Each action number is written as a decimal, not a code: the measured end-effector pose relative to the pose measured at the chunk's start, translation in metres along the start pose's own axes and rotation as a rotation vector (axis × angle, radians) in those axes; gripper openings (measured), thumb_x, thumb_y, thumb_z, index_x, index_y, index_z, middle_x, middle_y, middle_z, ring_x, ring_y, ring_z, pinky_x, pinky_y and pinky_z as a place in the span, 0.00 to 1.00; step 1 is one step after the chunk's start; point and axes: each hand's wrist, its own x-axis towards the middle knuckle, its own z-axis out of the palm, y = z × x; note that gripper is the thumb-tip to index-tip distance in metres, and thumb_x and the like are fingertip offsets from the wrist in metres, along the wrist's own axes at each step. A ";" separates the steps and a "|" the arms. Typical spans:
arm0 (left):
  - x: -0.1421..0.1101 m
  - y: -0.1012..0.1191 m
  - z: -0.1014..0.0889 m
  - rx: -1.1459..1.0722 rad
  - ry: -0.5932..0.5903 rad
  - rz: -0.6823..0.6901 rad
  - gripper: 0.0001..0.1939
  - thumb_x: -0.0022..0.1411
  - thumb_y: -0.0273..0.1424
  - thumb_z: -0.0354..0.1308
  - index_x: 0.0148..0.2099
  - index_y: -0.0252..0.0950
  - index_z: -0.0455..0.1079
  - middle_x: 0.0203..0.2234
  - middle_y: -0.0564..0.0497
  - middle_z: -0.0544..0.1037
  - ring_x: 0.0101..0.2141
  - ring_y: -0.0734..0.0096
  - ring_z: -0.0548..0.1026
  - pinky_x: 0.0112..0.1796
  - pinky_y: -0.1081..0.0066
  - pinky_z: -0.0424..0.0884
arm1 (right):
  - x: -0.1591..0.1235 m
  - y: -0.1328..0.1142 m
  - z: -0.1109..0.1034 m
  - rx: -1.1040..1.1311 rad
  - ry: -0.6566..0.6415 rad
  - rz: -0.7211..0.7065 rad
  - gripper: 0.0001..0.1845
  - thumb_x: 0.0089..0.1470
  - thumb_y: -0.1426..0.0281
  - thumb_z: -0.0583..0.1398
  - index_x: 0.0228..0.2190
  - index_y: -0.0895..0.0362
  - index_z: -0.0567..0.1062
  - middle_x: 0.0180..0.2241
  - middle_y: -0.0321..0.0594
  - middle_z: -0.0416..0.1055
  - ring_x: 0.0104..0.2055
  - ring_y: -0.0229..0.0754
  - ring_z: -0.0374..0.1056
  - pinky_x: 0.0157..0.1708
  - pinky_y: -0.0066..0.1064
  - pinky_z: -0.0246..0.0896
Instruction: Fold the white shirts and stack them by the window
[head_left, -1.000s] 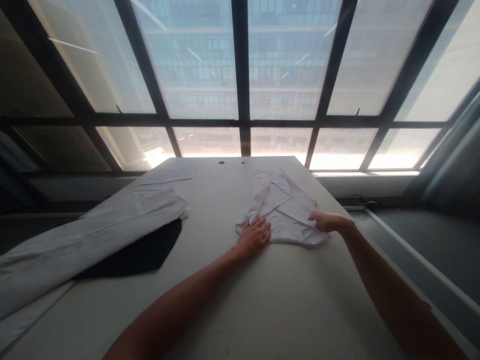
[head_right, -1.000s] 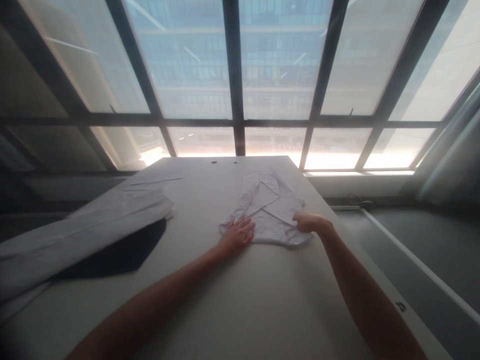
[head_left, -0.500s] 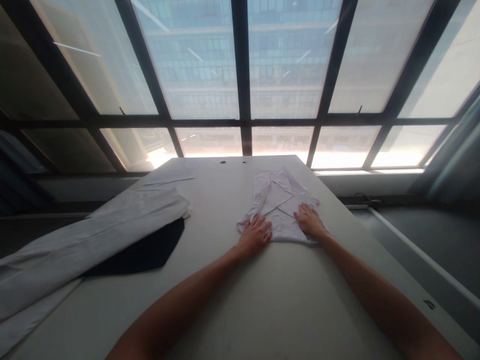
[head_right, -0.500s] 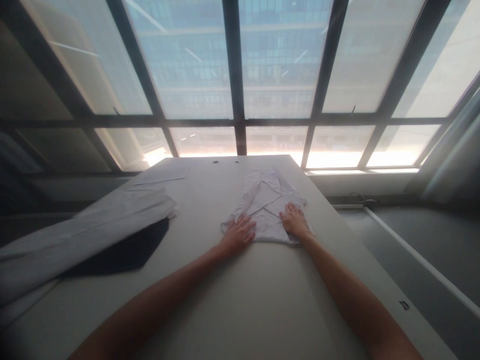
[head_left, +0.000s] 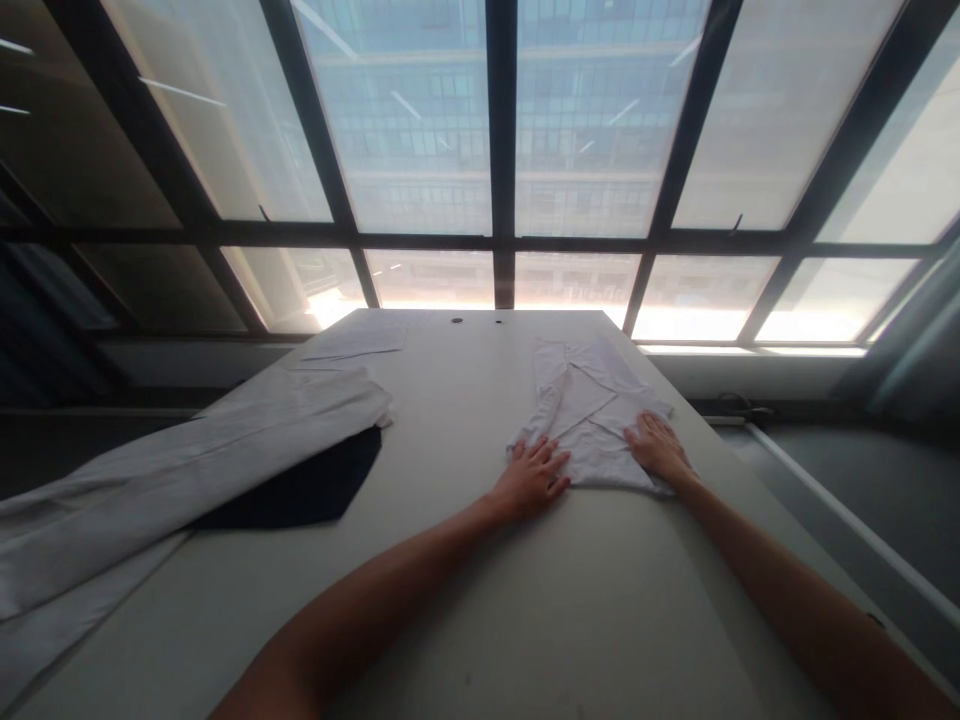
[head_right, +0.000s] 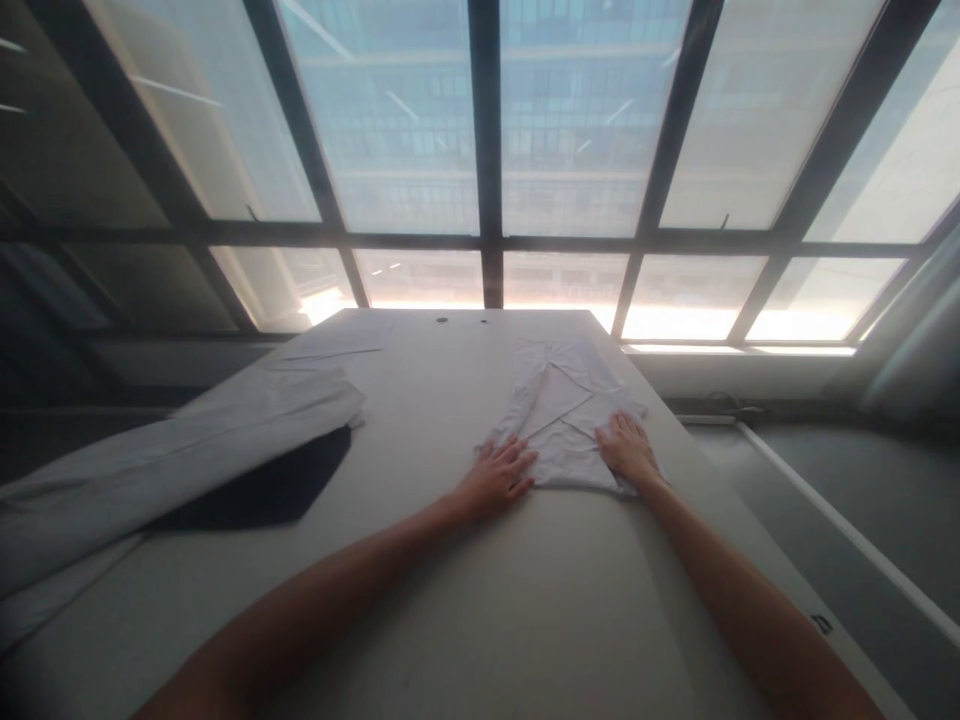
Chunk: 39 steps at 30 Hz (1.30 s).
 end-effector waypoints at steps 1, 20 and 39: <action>0.001 0.001 -0.003 -0.001 0.018 0.003 0.26 0.74 0.46 0.45 0.68 0.43 0.60 0.68 0.45 0.61 0.68 0.54 0.55 0.64 0.46 0.51 | -0.001 0.001 -0.001 -0.005 -0.001 -0.001 0.33 0.68 0.59 0.46 0.65 0.68 0.61 0.66 0.62 0.57 0.69 0.56 0.51 0.65 0.49 0.46; 0.017 -0.039 -0.005 -0.094 0.294 -0.291 0.22 0.68 0.33 0.59 0.63 0.41 0.69 0.58 0.43 0.71 0.56 0.55 0.69 0.57 0.58 0.64 | -0.013 -0.017 -0.020 0.297 0.185 -0.189 0.24 0.70 0.64 0.46 0.54 0.60 0.74 0.58 0.54 0.70 0.63 0.52 0.62 0.62 0.49 0.54; 0.016 -0.052 -0.023 -0.033 0.148 -0.481 0.27 0.67 0.27 0.52 0.67 0.42 0.65 0.50 0.43 0.78 0.49 0.56 0.77 0.52 0.61 0.68 | -0.008 -0.013 -0.003 0.254 0.126 -0.177 0.22 0.69 0.65 0.48 0.53 0.60 0.75 0.58 0.54 0.70 0.62 0.50 0.63 0.62 0.43 0.55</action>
